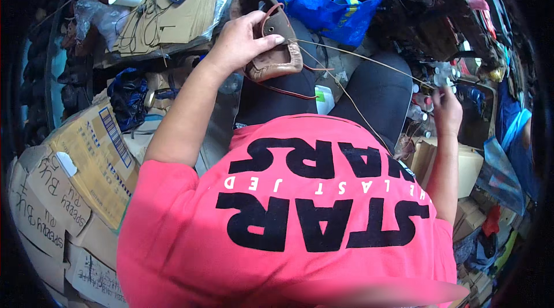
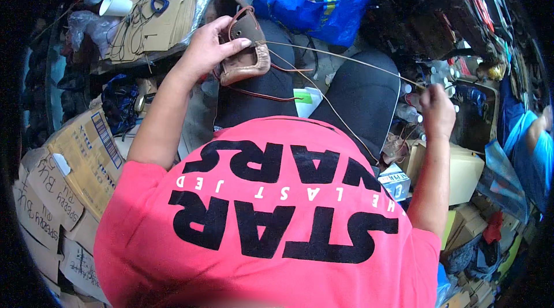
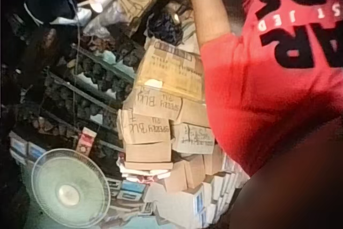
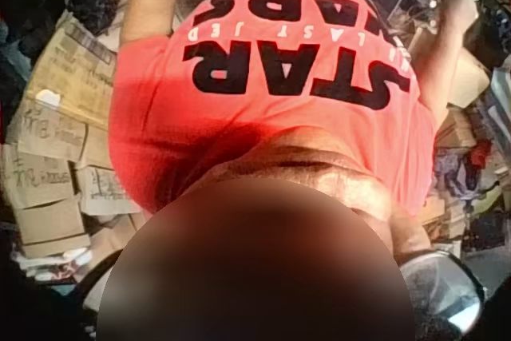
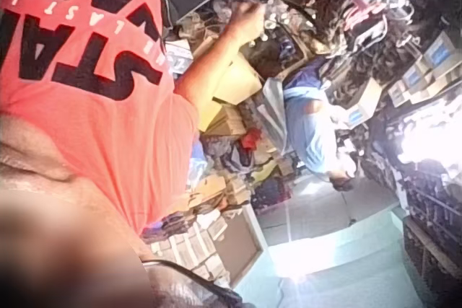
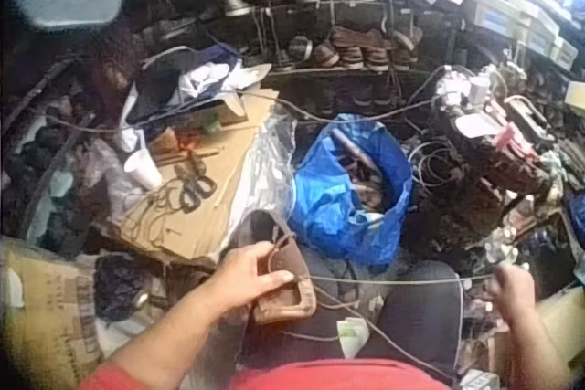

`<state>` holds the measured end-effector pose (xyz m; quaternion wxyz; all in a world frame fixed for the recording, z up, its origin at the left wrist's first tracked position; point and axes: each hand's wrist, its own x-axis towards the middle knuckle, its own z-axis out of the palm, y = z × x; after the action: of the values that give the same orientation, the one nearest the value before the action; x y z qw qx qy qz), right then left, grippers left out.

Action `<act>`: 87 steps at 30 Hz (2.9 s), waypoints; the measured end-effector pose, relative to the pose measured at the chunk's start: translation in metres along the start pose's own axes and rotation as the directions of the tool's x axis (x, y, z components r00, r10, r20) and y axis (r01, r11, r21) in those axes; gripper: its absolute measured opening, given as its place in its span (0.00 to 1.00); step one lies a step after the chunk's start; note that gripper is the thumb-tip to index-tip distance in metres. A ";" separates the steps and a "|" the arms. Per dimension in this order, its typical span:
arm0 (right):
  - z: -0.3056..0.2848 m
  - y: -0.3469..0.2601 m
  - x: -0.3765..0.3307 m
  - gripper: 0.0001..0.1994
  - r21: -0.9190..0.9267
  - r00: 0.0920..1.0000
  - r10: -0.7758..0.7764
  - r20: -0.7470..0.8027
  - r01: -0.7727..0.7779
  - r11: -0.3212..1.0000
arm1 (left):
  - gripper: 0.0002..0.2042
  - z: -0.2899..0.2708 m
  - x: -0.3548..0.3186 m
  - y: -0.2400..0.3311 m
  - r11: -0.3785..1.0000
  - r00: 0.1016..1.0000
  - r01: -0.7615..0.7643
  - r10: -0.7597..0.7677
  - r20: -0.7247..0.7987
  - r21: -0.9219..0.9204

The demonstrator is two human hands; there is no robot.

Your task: Stitching the leather components of a shoe by hand.

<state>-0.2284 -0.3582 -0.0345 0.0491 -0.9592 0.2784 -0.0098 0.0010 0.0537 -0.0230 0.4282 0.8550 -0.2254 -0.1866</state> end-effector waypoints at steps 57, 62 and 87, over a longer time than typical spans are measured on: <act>0.046 -0.223 0.052 0.07 0.906 0.553 -0.718 0.423 -0.271 0.325 | 0.10 -0.002 0.058 0.012 0.984 0.798 -0.117 0.172 0.578 -0.132; 0.071 -0.210 0.058 0.07 0.792 0.457 -0.714 0.530 -0.568 0.225 | 0.11 0.010 0.066 0.017 0.986 0.811 -0.156 0.165 0.562 -0.065; 0.064 -0.209 0.077 0.08 0.873 0.501 -0.729 0.466 -0.392 0.290 | 0.10 0.019 0.077 0.008 0.980 0.805 -0.117 0.190 0.563 -0.163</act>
<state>-0.0492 -0.2185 -0.0783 0.7220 -0.6288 0.0234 0.2877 0.0535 -0.0052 -0.0374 0.4046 0.7101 -0.4008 -0.4141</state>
